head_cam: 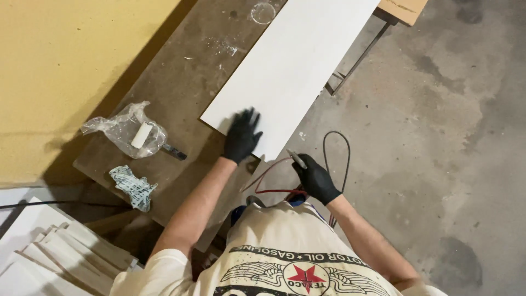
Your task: The person wipes a white rectangular board with a cloth, then pours a white liquid from a bottle into a paint tray. They use a paint roller to apply the white liquid onto the board in smooth, even strokes.
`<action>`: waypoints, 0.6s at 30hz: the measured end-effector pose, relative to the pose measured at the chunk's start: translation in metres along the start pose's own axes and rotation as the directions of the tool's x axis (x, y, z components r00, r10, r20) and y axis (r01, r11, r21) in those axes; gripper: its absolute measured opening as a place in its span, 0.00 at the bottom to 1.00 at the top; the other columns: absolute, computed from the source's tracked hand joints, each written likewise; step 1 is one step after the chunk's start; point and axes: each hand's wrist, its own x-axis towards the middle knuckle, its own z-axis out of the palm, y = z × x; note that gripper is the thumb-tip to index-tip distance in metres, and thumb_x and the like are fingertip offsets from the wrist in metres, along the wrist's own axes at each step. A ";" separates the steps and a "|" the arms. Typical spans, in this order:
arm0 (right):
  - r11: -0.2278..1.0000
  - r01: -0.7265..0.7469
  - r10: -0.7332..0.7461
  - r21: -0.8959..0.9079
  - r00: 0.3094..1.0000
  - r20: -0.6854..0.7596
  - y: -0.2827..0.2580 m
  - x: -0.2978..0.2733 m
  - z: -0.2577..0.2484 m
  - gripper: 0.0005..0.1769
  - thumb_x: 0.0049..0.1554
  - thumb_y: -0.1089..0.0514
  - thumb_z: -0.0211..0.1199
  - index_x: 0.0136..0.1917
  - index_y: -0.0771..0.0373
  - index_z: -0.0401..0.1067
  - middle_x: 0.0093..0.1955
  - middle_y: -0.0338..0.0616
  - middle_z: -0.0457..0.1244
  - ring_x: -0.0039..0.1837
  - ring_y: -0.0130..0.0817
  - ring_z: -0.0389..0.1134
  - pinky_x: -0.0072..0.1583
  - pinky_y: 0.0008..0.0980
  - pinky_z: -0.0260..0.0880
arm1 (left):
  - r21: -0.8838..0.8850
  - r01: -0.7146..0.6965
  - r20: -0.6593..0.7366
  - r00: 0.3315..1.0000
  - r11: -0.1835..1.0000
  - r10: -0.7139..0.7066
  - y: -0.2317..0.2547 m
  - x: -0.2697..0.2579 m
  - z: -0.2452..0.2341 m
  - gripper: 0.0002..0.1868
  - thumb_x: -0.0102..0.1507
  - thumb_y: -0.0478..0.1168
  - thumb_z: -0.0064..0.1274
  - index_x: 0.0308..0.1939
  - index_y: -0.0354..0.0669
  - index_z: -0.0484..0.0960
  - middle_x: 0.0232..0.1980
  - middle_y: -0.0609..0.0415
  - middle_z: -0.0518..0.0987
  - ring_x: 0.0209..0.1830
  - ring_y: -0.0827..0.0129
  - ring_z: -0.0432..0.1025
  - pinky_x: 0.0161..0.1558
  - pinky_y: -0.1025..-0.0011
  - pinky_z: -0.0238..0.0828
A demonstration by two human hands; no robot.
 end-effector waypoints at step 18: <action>0.960 0.018 -0.039 -0.280 0.997 -0.069 0.042 0.036 0.047 0.17 0.62 0.37 0.59 0.55 0.48 0.70 0.35 0.54 0.68 0.46 0.56 0.73 0.46 0.54 0.75 | -0.087 0.000 0.062 0.998 0.996 0.005 0.028 0.004 0.035 0.53 0.60 0.71 0.51 0.81 0.49 0.55 0.83 0.45 0.55 0.83 0.49 0.50 0.80 0.45 0.38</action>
